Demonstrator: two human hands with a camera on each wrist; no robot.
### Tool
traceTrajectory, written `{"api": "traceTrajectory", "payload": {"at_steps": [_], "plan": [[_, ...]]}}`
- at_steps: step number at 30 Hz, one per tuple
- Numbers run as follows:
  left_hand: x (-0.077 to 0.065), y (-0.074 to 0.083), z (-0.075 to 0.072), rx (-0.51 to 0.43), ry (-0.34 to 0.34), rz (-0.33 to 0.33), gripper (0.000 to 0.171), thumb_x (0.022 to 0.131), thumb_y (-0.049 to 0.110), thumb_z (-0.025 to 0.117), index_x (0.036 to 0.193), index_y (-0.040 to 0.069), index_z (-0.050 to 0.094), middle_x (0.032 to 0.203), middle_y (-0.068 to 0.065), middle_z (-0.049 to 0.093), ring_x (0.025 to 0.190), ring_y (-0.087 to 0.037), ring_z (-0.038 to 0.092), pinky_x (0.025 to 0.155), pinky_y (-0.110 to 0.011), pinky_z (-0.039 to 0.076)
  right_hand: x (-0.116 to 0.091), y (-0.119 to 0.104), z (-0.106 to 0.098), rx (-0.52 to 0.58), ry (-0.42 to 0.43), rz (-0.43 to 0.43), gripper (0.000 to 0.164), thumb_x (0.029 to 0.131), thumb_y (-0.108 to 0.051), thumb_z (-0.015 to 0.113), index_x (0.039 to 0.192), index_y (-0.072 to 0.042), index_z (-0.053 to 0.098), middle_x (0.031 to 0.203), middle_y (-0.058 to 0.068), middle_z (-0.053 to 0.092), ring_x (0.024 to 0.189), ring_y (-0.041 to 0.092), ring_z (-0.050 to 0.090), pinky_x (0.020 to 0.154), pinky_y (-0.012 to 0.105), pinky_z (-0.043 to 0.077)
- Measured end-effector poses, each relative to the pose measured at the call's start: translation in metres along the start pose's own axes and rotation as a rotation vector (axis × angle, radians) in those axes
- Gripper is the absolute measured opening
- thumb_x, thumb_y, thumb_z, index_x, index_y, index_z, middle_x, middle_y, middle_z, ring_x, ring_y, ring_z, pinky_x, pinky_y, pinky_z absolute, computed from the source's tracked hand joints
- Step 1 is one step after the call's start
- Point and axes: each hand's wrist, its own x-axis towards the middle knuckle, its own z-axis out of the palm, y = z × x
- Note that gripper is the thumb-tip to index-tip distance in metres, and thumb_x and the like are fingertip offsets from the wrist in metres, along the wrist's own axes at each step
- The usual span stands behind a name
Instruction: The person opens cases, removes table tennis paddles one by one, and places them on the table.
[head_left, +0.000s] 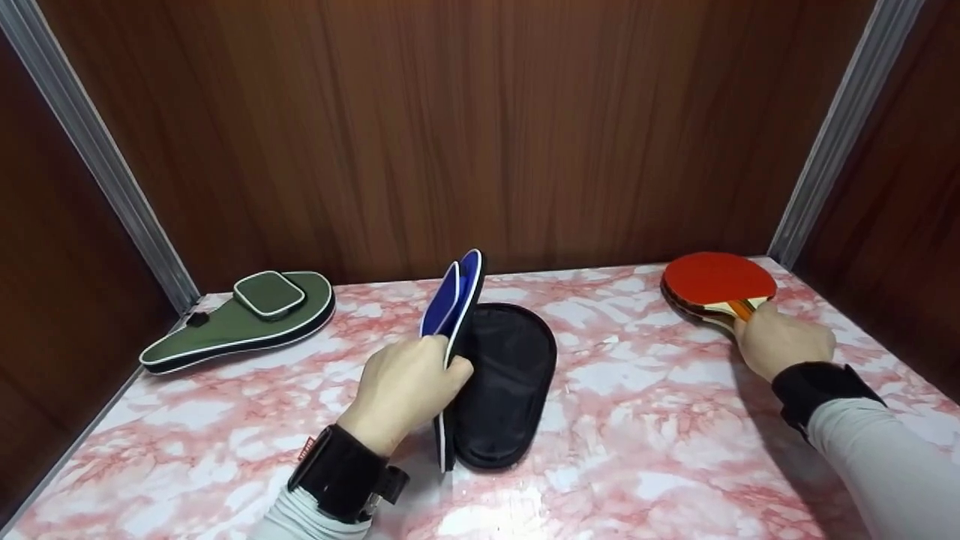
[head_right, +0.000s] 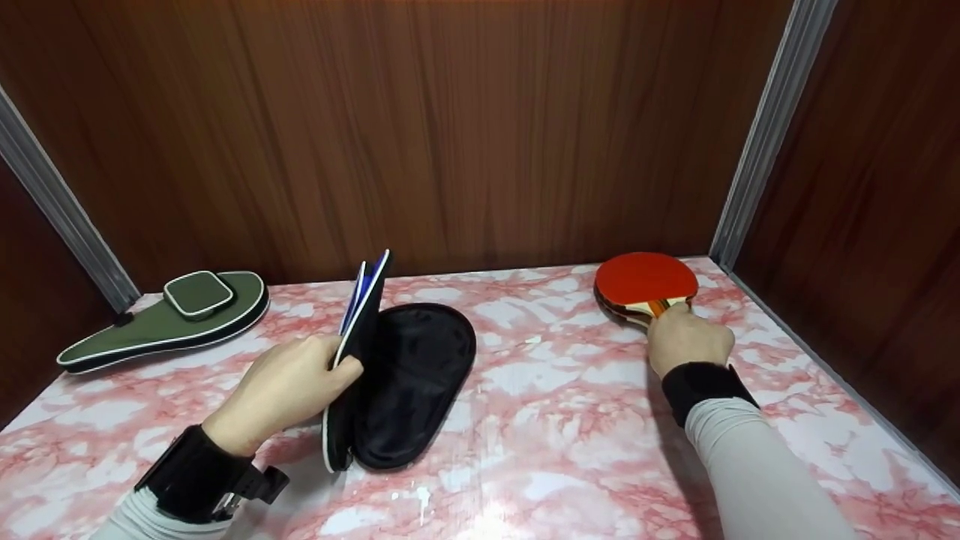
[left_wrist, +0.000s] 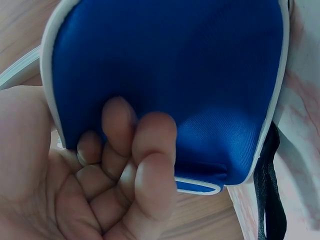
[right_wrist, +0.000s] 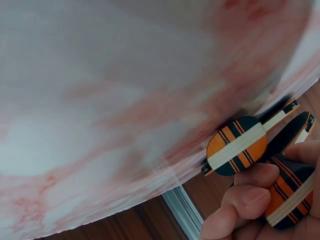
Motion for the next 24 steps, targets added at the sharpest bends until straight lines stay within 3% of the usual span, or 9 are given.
{"api": "traceTrajectory", "payload": {"at_steps": [4, 12, 24], "plan": [[0.0003, 0.0005, -0.0003, 0.001, -0.001, -0.003, 0.032, 0.094, 0.031, 0.063, 0.067, 0.017, 0.055, 0.062, 0.000, 0.055, 0.058, -0.027, 0.055, 0.057, -0.046, 0.043, 0.0017, -0.0006, 0.0015, -0.006, 0.022, -0.008, 0.041, 0.106, -0.023, 0.051, 0.091, 0.015, 0.053, 0.067, 0.030, 0.062, 0.064, 0.057, 0.063, 0.056, 0.071, 0.048], [-0.0003, 0.0008, -0.0005, -0.006, 0.008, 0.003, 0.031, 0.094, 0.030, 0.064, 0.067, 0.017, 0.055, 0.061, 0.000, 0.055, 0.057, -0.027, 0.054, 0.056, -0.047, 0.044, 0.0040, -0.0006, -0.0013, -0.040, -0.017, 0.010, 0.041, 0.105, -0.024, 0.055, 0.083, 0.010, 0.059, 0.073, 0.029, 0.063, 0.069, 0.054, 0.064, 0.062, 0.070, 0.051], [-0.0004, -0.0001, 0.0007, -0.005, 0.002, 0.003, 0.030, 0.094, 0.030, 0.064, 0.068, 0.016, 0.056, 0.062, 0.000, 0.055, 0.058, -0.027, 0.055, 0.056, -0.046, 0.043, 0.0071, 0.0079, -0.0030, -0.033, -0.059, 0.004, 0.039, 0.103, -0.022, 0.064, 0.093, 0.015, 0.064, 0.079, 0.031, 0.065, 0.073, 0.052, 0.065, 0.063, 0.070, 0.053]]}}
